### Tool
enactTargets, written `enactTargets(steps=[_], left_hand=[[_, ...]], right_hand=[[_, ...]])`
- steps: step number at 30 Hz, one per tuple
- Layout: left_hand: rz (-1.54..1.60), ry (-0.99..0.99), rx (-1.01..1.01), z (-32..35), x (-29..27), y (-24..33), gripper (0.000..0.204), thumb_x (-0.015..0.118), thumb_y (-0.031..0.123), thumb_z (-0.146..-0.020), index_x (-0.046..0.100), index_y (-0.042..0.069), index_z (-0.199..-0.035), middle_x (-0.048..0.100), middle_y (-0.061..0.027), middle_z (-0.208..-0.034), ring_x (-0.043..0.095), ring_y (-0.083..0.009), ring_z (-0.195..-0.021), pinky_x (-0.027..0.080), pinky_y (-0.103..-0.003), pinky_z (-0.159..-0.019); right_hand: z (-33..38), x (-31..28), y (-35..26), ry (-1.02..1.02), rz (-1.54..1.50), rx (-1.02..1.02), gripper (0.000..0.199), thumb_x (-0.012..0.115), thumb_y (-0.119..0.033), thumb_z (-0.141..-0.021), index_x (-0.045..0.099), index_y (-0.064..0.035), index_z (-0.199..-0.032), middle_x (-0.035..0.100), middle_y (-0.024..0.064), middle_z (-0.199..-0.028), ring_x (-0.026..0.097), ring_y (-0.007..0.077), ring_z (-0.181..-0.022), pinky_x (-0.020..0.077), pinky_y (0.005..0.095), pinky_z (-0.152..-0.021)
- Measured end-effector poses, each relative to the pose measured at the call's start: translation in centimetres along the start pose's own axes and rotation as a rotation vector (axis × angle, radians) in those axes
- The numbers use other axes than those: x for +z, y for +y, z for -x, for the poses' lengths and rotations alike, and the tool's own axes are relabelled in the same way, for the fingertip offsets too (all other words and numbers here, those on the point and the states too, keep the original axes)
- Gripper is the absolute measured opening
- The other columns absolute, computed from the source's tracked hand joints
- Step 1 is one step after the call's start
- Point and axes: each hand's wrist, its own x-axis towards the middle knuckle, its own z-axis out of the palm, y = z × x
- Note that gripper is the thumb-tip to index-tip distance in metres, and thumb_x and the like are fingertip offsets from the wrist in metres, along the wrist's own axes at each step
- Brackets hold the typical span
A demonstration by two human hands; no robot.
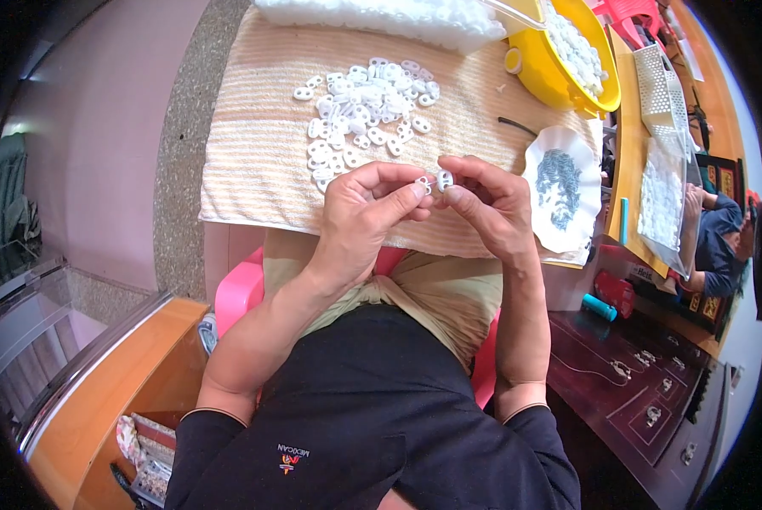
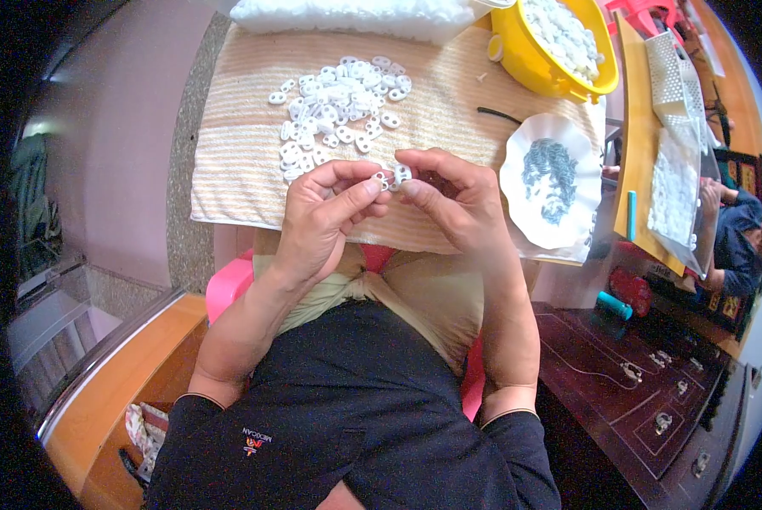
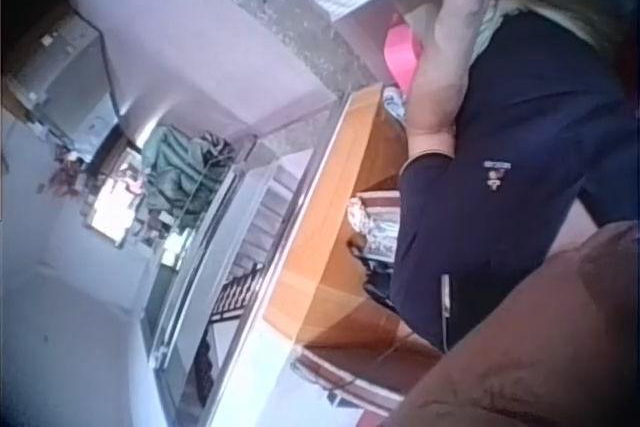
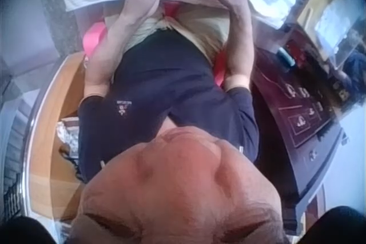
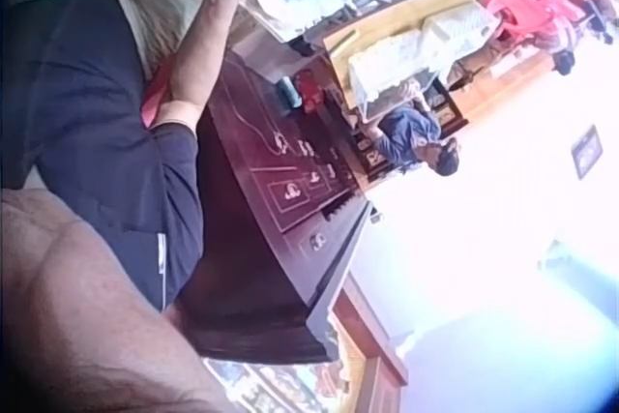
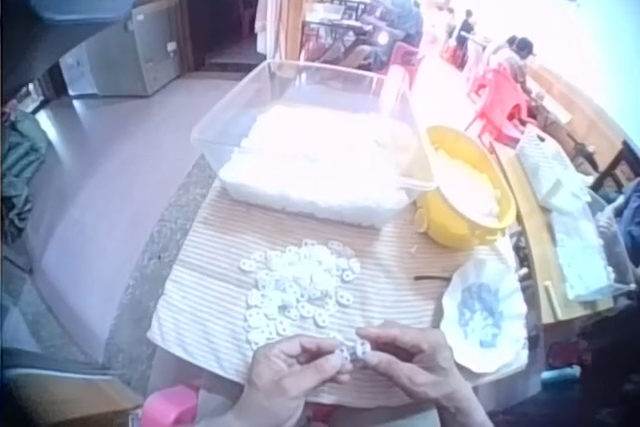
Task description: Assembling small white plastic components by manually inserting small pieces into them.
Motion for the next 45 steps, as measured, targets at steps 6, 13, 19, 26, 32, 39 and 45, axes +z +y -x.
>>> enactTargets(steps=[6, 13, 19, 26, 32, 39, 45], left_hand=[[-0.009, -0.009, 0.0, -0.06, 0.03, -0.08, 0.019, 0.063, 0.003, -0.088, 0.062, -0.003, -0.106, 0.068, -0.0098, -0.097, 0.065, -0.0135, -0.083, 0.055, -0.026, -0.074], [-0.035, -0.013, -0.008, 0.05, 0.05, -0.15, 0.018, 0.063, 0.004, -0.088, 0.062, -0.002, -0.105, 0.067, -0.0091, -0.095, 0.065, -0.0133, -0.082, 0.055, -0.026, -0.074], [-0.044, -0.024, -0.025, 0.07, 0.05, -0.03, 0.018, 0.063, 0.004, -0.089, 0.062, -0.003, -0.106, 0.068, -0.0094, -0.091, 0.066, -0.0133, -0.079, 0.055, -0.025, -0.073], [-0.036, -0.018, -0.023, 0.04, 0.14, -0.16, 0.019, 0.063, 0.004, -0.089, 0.062, -0.003, -0.106, 0.068, -0.0094, -0.09, 0.066, -0.0133, -0.078, 0.055, -0.025, -0.073], [-0.037, -0.024, -0.034, 0.05, 0.17, -0.12, 0.018, 0.063, 0.005, -0.089, 0.063, -0.002, -0.105, 0.068, -0.0085, -0.09, 0.065, -0.0126, -0.078, 0.055, -0.024, -0.073], [-0.032, -0.021, -0.055, 0.14, 0.18, -0.14, 0.018, 0.064, 0.006, -0.089, 0.064, -0.001, -0.105, 0.068, -0.0076, -0.089, 0.065, -0.0111, -0.077, 0.055, -0.023, -0.071], [-0.026, -0.019, -0.073, 0.1, 0.32, -0.09, 0.017, 0.064, 0.006, -0.089, 0.064, -0.001, -0.105, 0.068, -0.0072, -0.089, 0.065, -0.0107, -0.076, 0.054, -0.022, -0.071]], right_hand=[[0.04, -0.17, -0.04, -0.011, -0.043, 0.002, 0.026, 0.065, -0.002, -0.087, 0.064, 0.0023, -0.113, 0.065, 0.0037, -0.096, 0.059, 0.0088, -0.086, 0.0472, 0.022, -0.078], [0.04, -0.32, 0.1, -0.03, -0.001, -0.033, 0.027, 0.063, 0.0, -0.087, 0.064, 0.0021, -0.113, 0.064, 0.0044, -0.094, 0.057, 0.0094, -0.085, 0.0452, 0.0218, -0.078], [0.08, -0.36, 0.21, -0.063, -0.032, -0.028, 0.027, 0.063, 0.0, -0.087, 0.063, 0.0023, -0.114, 0.062, 0.0041, -0.093, 0.056, 0.0096, -0.086, 0.0447, 0.0218, -0.078], [0.07, -0.59, 0.38, -0.075, -0.023, -0.038, 0.027, 0.062, 0.0, -0.087, 0.063, 0.0026, -0.114, 0.062, 0.005, -0.093, 0.056, 0.0098, -0.087, 0.0448, 0.022, -0.078], [0.03, -0.58, 0.06, -0.11, -0.008, -0.042, 0.026, 0.062, 0.0, -0.088, 0.063, 0.003, -0.114, 0.062, 0.0062, -0.095, 0.058, 0.0115, -0.09, 0.0463, 0.0226, -0.079], [0.08, -0.51, 0.19, -0.133, -0.015, -0.064, 0.027, 0.061, 0.0, -0.088, 0.062, 0.0041, -0.115, 0.062, 0.0076, -0.099, 0.059, 0.0122, -0.091, 0.0476, 0.023, -0.079], [0.13, -0.61, 0.18, -0.133, -0.004, -0.075, 0.027, 0.061, 0.0, -0.088, 0.062, 0.0043, -0.115, 0.062, 0.0079, -0.098, 0.059, 0.0124, -0.091, 0.0479, 0.023, -0.079]])
